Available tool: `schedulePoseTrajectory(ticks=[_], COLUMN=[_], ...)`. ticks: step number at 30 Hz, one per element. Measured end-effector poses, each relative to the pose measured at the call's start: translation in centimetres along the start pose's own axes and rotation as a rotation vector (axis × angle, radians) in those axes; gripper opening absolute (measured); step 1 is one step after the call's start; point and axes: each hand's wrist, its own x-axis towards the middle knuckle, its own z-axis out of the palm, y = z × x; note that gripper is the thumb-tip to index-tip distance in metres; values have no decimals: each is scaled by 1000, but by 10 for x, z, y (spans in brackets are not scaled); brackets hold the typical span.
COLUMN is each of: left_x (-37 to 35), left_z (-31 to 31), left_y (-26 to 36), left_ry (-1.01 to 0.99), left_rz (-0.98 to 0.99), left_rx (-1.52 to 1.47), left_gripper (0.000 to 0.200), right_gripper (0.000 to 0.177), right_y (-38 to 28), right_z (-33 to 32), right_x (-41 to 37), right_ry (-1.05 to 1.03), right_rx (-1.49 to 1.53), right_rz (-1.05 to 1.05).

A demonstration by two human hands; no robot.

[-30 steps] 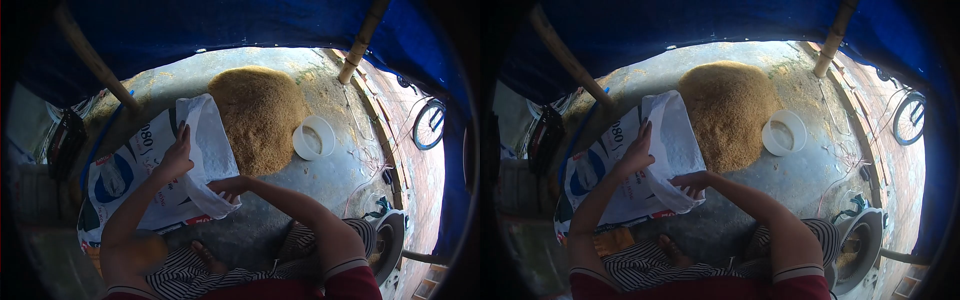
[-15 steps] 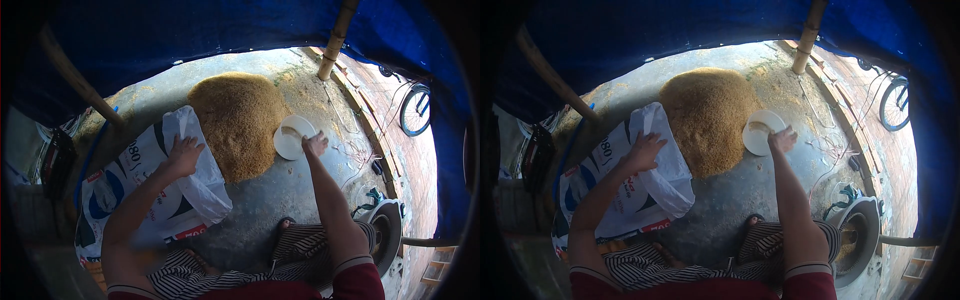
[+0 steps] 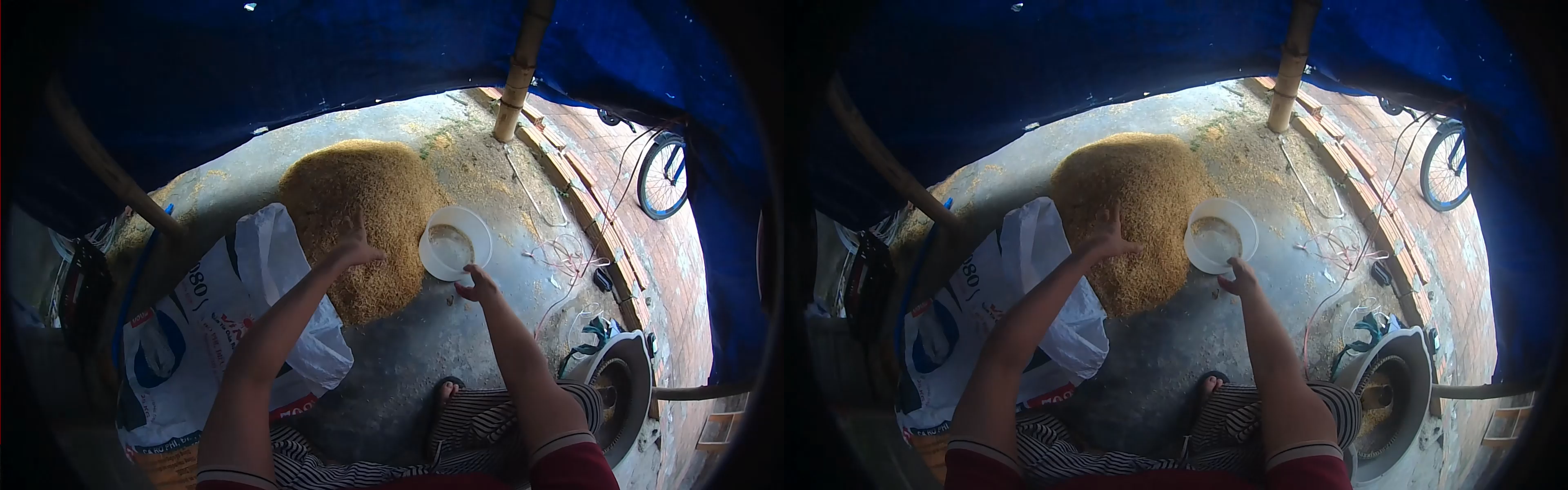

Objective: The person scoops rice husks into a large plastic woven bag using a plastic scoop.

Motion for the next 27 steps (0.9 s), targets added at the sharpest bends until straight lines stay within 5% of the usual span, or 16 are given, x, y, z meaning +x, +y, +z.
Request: schedulePoseTrajectory(ticks=[6,10,14,21,23,27], left_x=[36,49,51,49,41,22], left_z=[32,60,78,82,83,70], left_y=[-49,-73,-83,-91,-86,-66], left_ry=[66,142,260,218,224,196], left_rz=[-74,-171,14,56,31,-44], left_rx=[-350,-195,-122,-131,-79,-26], left_gripper=[142,143,144,143,142,140], right_gripper=[91,105,104,97,98,105], right_y=[-8,-27,-42,-48,-50,-37], right_z=[31,64,85,101,102,92], right_x=[18,-16,-62,-73,-62,-52], right_ry=[66,-77,-251,100,370,474], right_rx=[-249,-475,-601,-832,-913,-1111], right_rz=[-352,-618,-713,-1207,-1443,-1383])
